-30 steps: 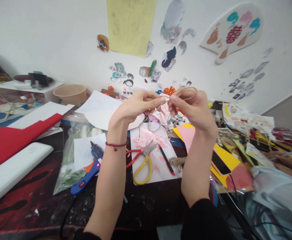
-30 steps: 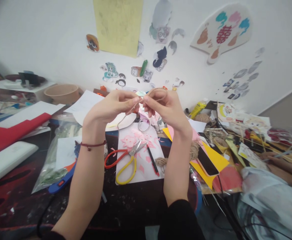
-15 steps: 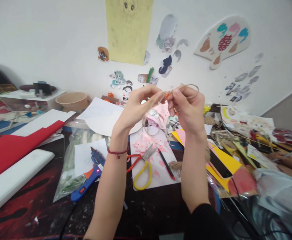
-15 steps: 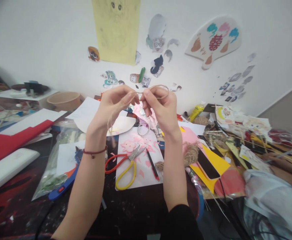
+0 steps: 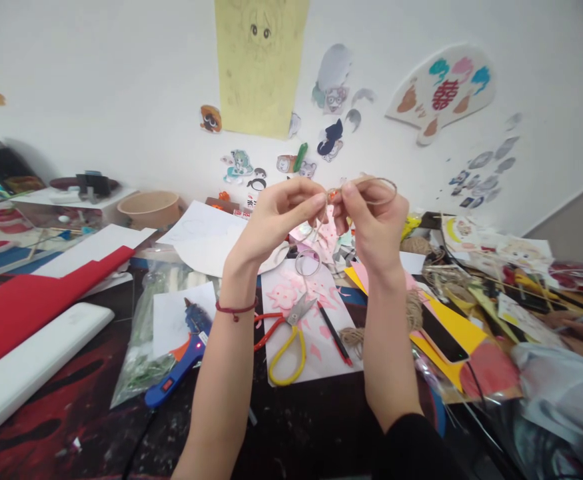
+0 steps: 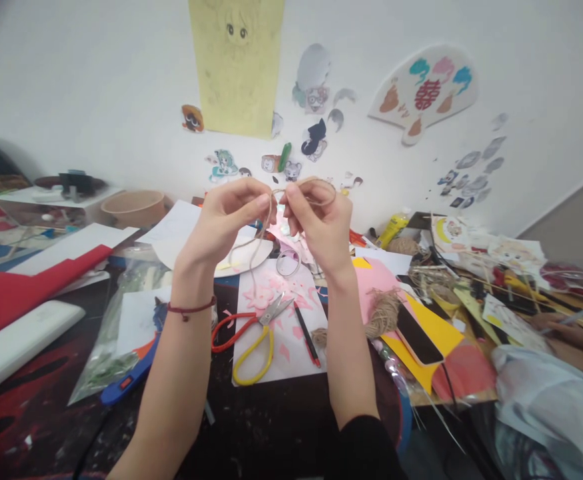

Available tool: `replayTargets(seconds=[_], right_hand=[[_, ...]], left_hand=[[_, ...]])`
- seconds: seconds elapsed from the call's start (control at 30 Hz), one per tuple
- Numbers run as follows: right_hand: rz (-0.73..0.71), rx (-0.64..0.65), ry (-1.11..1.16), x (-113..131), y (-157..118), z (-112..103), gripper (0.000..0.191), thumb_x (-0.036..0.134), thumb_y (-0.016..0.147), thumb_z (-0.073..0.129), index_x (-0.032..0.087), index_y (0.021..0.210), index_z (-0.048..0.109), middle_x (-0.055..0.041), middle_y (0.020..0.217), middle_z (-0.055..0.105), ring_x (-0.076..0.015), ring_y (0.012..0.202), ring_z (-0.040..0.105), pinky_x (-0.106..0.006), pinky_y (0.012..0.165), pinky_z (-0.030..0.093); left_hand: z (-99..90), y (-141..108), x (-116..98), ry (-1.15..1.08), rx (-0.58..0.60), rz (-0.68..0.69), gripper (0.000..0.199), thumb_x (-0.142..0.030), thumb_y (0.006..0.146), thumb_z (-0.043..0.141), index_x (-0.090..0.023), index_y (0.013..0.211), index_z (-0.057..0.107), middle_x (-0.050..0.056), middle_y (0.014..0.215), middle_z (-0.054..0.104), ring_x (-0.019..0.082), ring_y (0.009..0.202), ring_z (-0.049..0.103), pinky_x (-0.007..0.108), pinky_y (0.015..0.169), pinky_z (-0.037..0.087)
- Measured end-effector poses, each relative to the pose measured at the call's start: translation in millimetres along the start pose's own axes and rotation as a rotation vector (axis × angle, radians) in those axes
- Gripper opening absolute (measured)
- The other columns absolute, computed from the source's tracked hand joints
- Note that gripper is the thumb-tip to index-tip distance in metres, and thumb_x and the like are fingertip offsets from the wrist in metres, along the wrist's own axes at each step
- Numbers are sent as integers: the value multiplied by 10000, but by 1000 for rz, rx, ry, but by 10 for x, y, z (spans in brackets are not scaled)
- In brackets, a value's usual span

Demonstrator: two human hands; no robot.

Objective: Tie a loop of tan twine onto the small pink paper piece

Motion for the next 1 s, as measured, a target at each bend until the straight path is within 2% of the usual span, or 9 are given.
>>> replayTargets(seconds=[0.17, 0.27, 0.43, 0.57, 0.73, 0.87, 1.0], right_hand=[[9, 18, 67, -41, -4, 24, 319, 514, 924, 671, 240, 759, 659, 12, 661, 580, -100, 499, 525, -269, 404, 373], [3, 27, 93, -40, -1, 43, 313, 501, 921, 679, 235, 758, 658, 18, 654, 576, -94, 491, 524, -257, 402, 372], [18, -8, 28, -13, -7, 65, 342, 517, 909, 687, 223, 739, 646, 27, 644, 566, -77, 446, 477, -256, 405, 380], [-38, -62, 15, 56, -31, 81, 293, 472, 898, 717, 232, 742, 654, 18, 711, 590, -79, 487, 498, -263, 440, 409], [-96, -87, -99, 136, -77, 88, 235, 441, 923, 688, 252, 787, 663, 1, 781, 616, -108, 555, 513, -285, 481, 446], [-84, -54, -102, 177, -96, 103, 259, 455, 934, 667, 253, 773, 648, 4, 758, 593, -110, 560, 510, -280, 470, 437], [-71, 9, -59, 224, -109, 147, 267, 442, 933, 675, 252, 748, 642, 7, 735, 577, -106, 555, 512, -273, 458, 418]], left_hand=[[8, -4, 42, -55, 52, -28, 285, -391, 817, 826, -187, 926, 659, 16, 812, 680, 113, 700, 624, 249, 660, 536], [7, 0, 37, -84, 56, -10, 284, -397, 818, 825, -184, 906, 659, 15, 799, 683, 104, 665, 612, 249, 629, 524], [-13, -1, 6, -22, -2, -2, 326, -479, 820, 808, -194, 823, 651, 4, 721, 662, 111, 644, 622, 246, 573, 491], [4, 1, -19, -47, 5, 29, 380, -524, 779, 828, -193, 759, 640, -3, 700, 648, 110, 632, 617, 258, 587, 498], [-23, -1, 45, -16, -19, -50, 447, -535, 721, 866, -174, 696, 604, -8, 692, 620, 95, 641, 575, 244, 598, 477], [0, -24, 53, -4, 36, -86, 439, -505, 719, 877, -162, 674, 606, -17, 648, 573, 84, 599, 529, 237, 552, 421], [-53, -48, 50, 58, 46, -96, 432, -506, 683, 899, -164, 667, 637, -16, 637, 546, 90, 584, 484, 254, 535, 388]])
Point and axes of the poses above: each hand's wrist, its own y-axis towards the middle knuckle, its own z-axis out of the palm, x = y × z, the point moved 8 cm from there along y, towards the middle knuckle
